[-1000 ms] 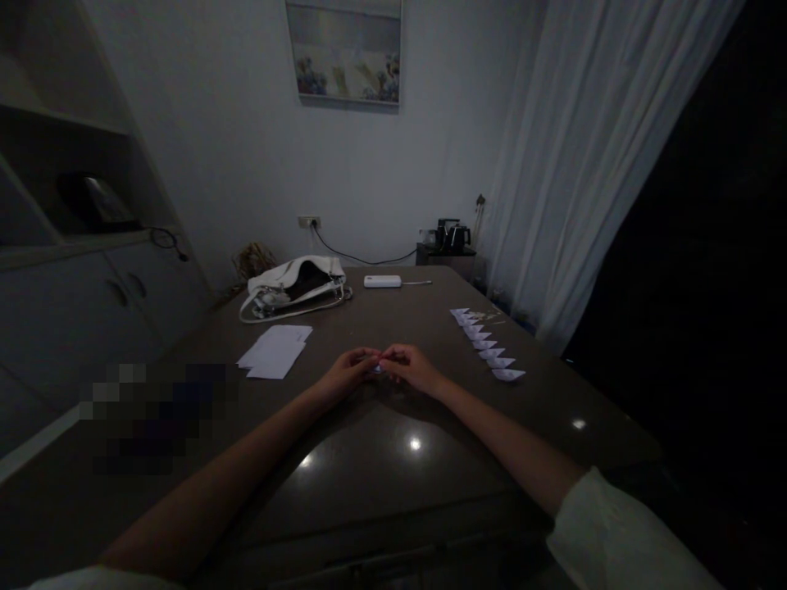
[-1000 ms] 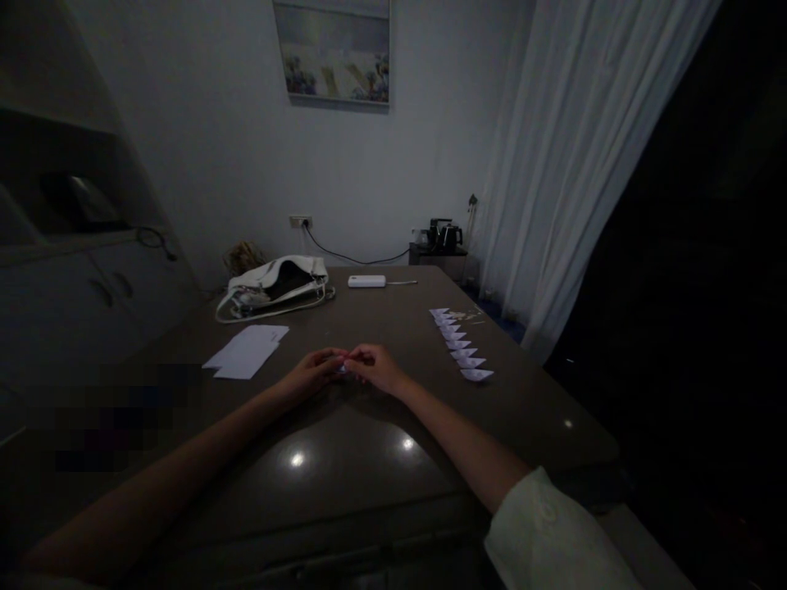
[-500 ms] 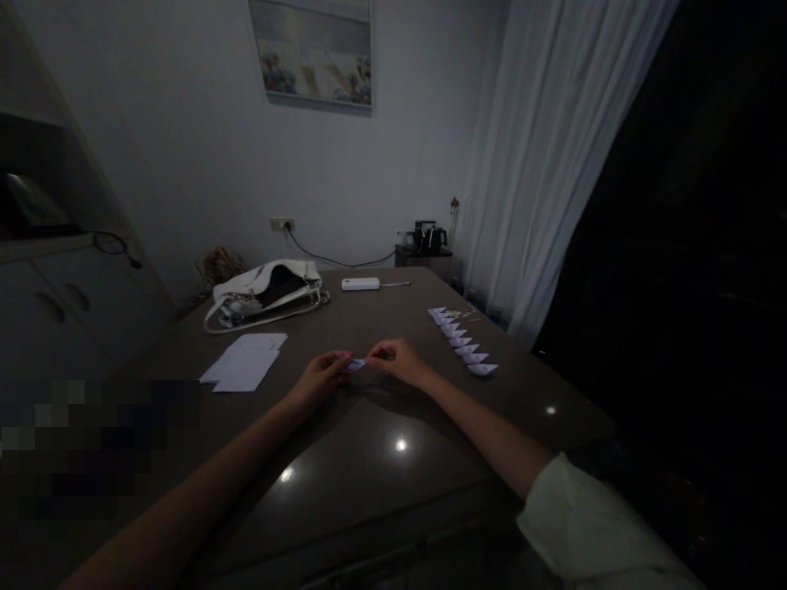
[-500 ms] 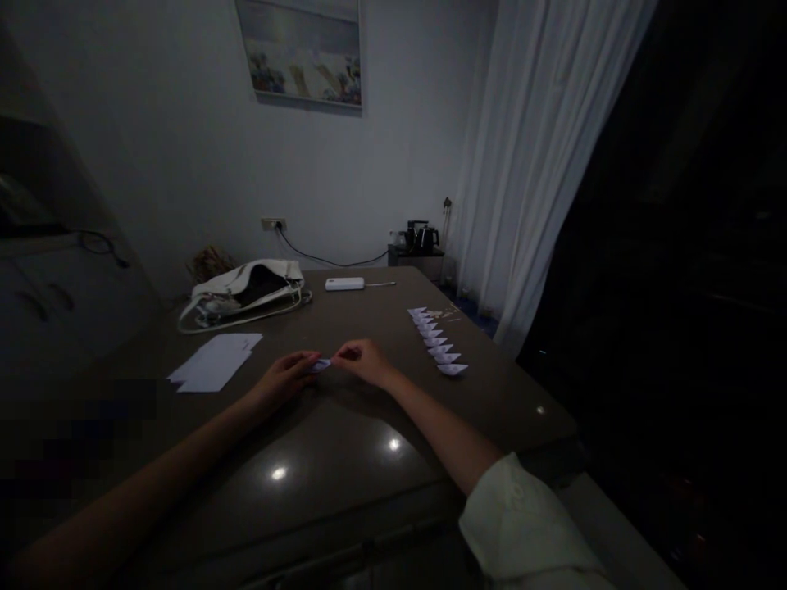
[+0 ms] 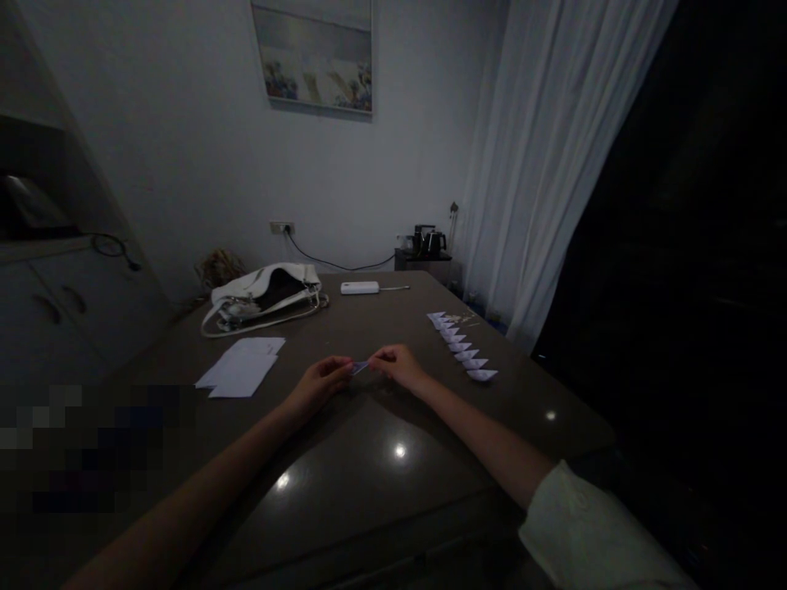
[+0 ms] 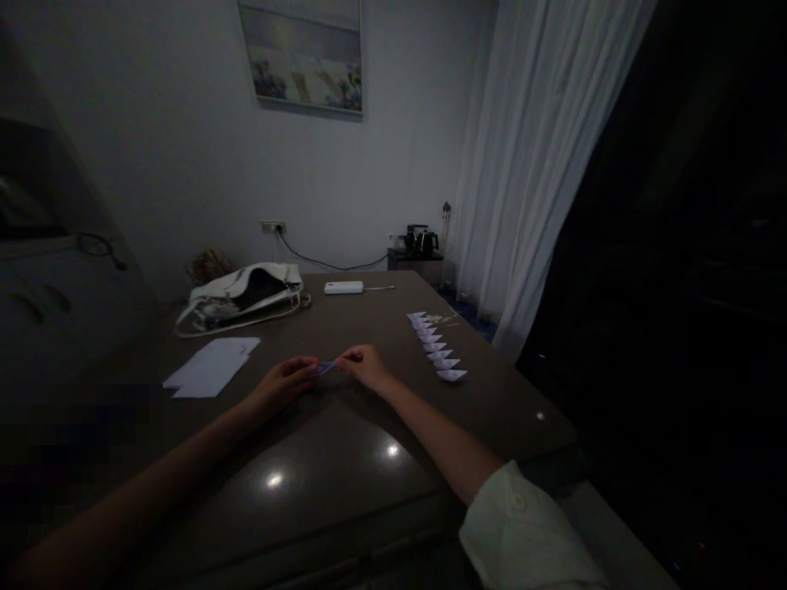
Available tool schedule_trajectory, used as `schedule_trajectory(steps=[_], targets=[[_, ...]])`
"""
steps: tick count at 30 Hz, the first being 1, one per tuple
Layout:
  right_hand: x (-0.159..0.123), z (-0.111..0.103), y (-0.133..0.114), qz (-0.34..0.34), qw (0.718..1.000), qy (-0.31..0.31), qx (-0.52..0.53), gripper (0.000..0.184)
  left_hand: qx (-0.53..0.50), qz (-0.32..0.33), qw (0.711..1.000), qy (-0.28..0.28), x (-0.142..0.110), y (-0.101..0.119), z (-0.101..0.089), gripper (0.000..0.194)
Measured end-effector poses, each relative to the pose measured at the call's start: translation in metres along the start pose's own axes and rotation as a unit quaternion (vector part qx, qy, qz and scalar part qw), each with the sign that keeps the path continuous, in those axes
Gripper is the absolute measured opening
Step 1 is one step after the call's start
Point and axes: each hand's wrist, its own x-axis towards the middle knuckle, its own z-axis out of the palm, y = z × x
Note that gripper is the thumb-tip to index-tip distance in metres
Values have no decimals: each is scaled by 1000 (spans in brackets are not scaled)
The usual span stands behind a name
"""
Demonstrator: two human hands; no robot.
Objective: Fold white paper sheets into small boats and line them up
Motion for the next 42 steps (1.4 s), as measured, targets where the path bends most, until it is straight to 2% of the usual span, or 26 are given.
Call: schedule_trajectory(steps=[3,7,12,15,18,23,26,29,33,42], targets=[[0,-2,-1,2,1000,13,-5,16,-5,-4,1000,-6,-2,3,1,37],[4,-9,-5,1,999,31,-20,14,-24,-27,999,29,-1,7,2,34],[5,-30,-25,-5,998,28,-50,9,-25,-46,998,39,-2,10,2,33],[-8,-58,-37,-7,996,38,-75,10,-27,-47,998,36,-3,11,2,33],[-38,-96,-41,8,992,70,-104,12,-28,-46,998,34,-3,10,2,31],[-99,-159,-35,82,977,126,-152,25,-12,-54,998,43,-1,10,4,23],[-124,-182,-30,131,964,147,-180,29,-12,-56,998,38,-1,10,4,20],[-135,-192,-23,179,952,149,-201,30,-11,-47,998,29,-2,10,3,20],[-138,-194,-13,211,943,146,-213,27,-6,-46,998,35,-4,11,4,19],[-141,-199,-6,224,938,150,-217,23,38,-36,998,35,-2,11,3,21]])
